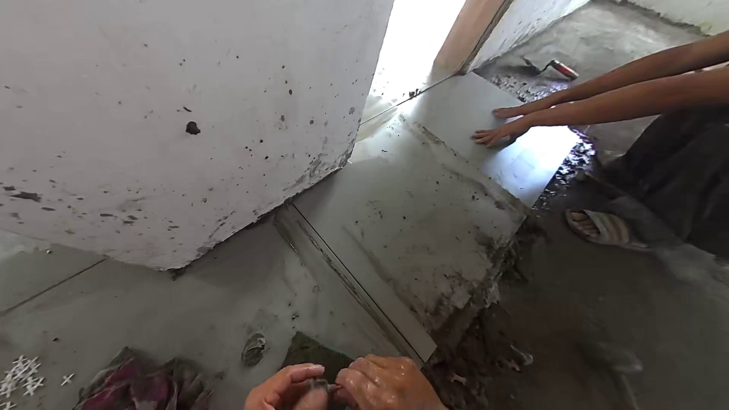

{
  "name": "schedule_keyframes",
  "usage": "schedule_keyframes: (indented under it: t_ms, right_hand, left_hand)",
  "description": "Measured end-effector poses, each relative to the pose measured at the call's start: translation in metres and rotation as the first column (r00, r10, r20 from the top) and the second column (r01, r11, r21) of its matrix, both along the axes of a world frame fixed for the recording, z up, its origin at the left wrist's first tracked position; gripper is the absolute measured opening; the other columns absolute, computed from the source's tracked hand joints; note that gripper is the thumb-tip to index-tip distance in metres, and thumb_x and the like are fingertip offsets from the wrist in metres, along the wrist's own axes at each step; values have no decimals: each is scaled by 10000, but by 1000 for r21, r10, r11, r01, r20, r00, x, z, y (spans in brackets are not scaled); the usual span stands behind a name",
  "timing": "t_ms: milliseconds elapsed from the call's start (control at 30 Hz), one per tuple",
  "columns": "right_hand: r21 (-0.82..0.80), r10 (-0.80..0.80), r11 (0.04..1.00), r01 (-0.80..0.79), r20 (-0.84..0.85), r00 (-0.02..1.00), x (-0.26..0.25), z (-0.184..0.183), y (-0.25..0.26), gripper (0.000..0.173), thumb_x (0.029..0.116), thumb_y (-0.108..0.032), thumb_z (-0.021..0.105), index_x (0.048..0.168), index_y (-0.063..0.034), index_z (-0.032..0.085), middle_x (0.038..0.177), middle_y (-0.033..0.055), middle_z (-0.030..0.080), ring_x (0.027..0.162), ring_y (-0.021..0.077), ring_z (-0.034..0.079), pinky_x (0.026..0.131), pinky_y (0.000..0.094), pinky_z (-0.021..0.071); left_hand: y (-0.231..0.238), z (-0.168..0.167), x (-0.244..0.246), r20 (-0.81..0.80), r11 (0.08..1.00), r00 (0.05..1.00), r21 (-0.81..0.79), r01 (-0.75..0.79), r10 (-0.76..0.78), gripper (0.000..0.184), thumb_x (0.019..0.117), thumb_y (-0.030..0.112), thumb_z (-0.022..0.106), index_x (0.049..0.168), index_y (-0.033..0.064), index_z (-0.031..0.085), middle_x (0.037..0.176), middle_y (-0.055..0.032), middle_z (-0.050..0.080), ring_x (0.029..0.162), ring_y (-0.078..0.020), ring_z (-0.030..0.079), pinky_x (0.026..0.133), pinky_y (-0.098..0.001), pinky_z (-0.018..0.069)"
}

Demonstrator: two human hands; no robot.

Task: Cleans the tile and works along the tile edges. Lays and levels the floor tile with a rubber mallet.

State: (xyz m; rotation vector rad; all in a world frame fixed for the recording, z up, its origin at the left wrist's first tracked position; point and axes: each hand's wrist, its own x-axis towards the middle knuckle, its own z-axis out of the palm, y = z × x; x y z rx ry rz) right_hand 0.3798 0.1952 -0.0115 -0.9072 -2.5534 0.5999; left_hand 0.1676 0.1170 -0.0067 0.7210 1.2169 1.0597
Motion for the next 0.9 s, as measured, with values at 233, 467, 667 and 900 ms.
schedule_keyframes:
  t_ms: [233,467,667,900]
  right_hand:
    - [-178,-54,982,67,76,996,10,24,52,314,1058,-342,576,983,-76,725,841,73,725,716,193,723,584,386,601]
    - [-451,-51,888,93,104,993,0,17,124,391,1078,-429,502,1011,-105,709,790,19,684,694,125,673,650,338,585]
    - [-629,62,747,215,389,919,-41,10,197,343,1098,-299,467,1156,-50,695,975,77,725,815,175,710,789,380,599]
    - [-504,-4,785,360,576,817,-119,-36,300,395,1071,-370,550,992,-23,720,825,91,731,698,221,708,711,450,599]
  left_hand:
    - [48,12,10,-346,981,936,196,2,67,228,965,178,717,1144,46,765,1050,-39,775,734,-66,705,638,-279,605]
    - [66,5,-11,-353,933,872,245,-264,340,312,875,-5,736,1181,61,743,1168,-32,741,583,-28,596,506,-217,516]
    - [75,-37,-12,-372,916,848,18,-401,378,322,907,79,729,1224,32,707,1116,-80,746,703,-93,690,526,-260,550]
    - [70,-59,-6,-364,893,847,-79,-442,387,355,923,102,707,1260,-4,676,1089,-113,735,795,-139,711,634,-311,592]
